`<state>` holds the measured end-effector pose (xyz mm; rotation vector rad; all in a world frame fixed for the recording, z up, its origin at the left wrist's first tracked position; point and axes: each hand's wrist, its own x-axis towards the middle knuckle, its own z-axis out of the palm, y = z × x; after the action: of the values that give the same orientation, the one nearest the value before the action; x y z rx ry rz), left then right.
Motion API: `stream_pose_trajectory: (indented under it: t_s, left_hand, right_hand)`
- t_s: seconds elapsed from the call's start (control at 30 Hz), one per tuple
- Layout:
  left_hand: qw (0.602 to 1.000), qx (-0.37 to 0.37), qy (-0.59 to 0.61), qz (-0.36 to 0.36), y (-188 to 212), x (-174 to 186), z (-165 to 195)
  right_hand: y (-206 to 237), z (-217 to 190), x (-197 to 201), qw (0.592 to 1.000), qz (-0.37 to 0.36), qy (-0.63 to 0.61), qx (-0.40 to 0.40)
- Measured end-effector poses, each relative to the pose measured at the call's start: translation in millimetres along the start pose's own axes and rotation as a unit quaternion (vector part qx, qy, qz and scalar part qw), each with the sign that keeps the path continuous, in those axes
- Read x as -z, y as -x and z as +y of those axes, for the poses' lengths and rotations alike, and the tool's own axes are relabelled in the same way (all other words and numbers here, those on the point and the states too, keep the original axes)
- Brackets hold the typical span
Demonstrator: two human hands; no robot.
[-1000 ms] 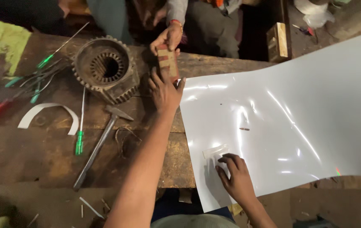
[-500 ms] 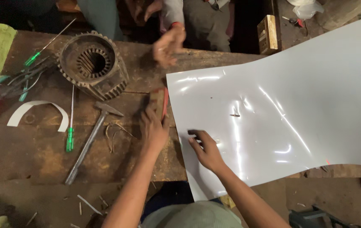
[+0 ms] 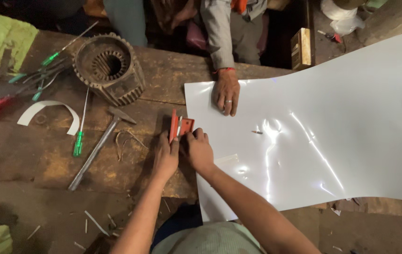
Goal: The person measures small metal components with a micrometer at a workbench, then lays a large white sheet on the bench, marks straight lines on it using a steel ruler and pen, and cuts along a marked line with a knife. They then fold and lift the cut sheet aside.
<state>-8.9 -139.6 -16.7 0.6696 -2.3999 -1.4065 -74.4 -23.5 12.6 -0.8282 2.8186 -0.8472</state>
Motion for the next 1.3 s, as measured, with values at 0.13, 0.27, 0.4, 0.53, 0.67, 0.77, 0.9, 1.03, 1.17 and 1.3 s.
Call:
stream_pose_trajectory:
  t_s: [0.13,0.27,0.4,0.53,0.67,0.77,0.9,1.03,1.17,1.3]
  left_hand:
    - [0.993,-0.092,-0.064,0.047,11.1,-5.9,8.9]
    - [0.989,0.082,-0.119,0.015,13.4,-4.5,28.8]
    - [0.991,0.066,-0.113,0.039,14.9,-2.7,45.6]
    - [0.971,-0.037,-0.235,0.035,7.6,-16.2,47.3]
    - [0.947,-0.044,-0.317,-0.036,-5.8,-21.3,45.4]
    - [0.949,0.046,-0.276,-0.146,-6.7,-17.0,49.6]
    - [0.981,-0.036,-0.182,-0.054,17.8,9.7,56.1]
    - [0.995,-0.035,-0.091,-0.017,44.2,51.4,29.6]
    - [0.992,0.003,-0.118,0.047,39.6,106.2,-13.6]
    - [0.988,-0.023,-0.119,0.095,8.2,155.4,-41.7]
  right_hand:
    - [-11.7,-3.3,7.4,1.0,-0.011,0.022,-0.004]
    - [-16.4,6.8,27.5,0.992,-0.048,-0.101,-0.054]
    - [3.5,29.7,49.7,0.926,-0.103,-0.327,-0.158]
    - [54.0,61.8,80.6,0.789,-0.165,-0.544,-0.235]
    - [122.8,104.2,106.8,0.743,-0.157,-0.573,-0.308]
    - [178.5,145.3,115.2,0.734,-0.111,-0.572,-0.35]
    - [208.7,202.0,138.3,0.647,-0.112,-0.696,-0.291]
    - [217.5,200.2,185.5,0.536,-0.165,-0.822,-0.096]
    - [201.3,118.1,217.4,0.622,-0.203,-0.747,0.117]
    - [171.8,18.7,233.2,0.765,-0.195,-0.602,0.119]
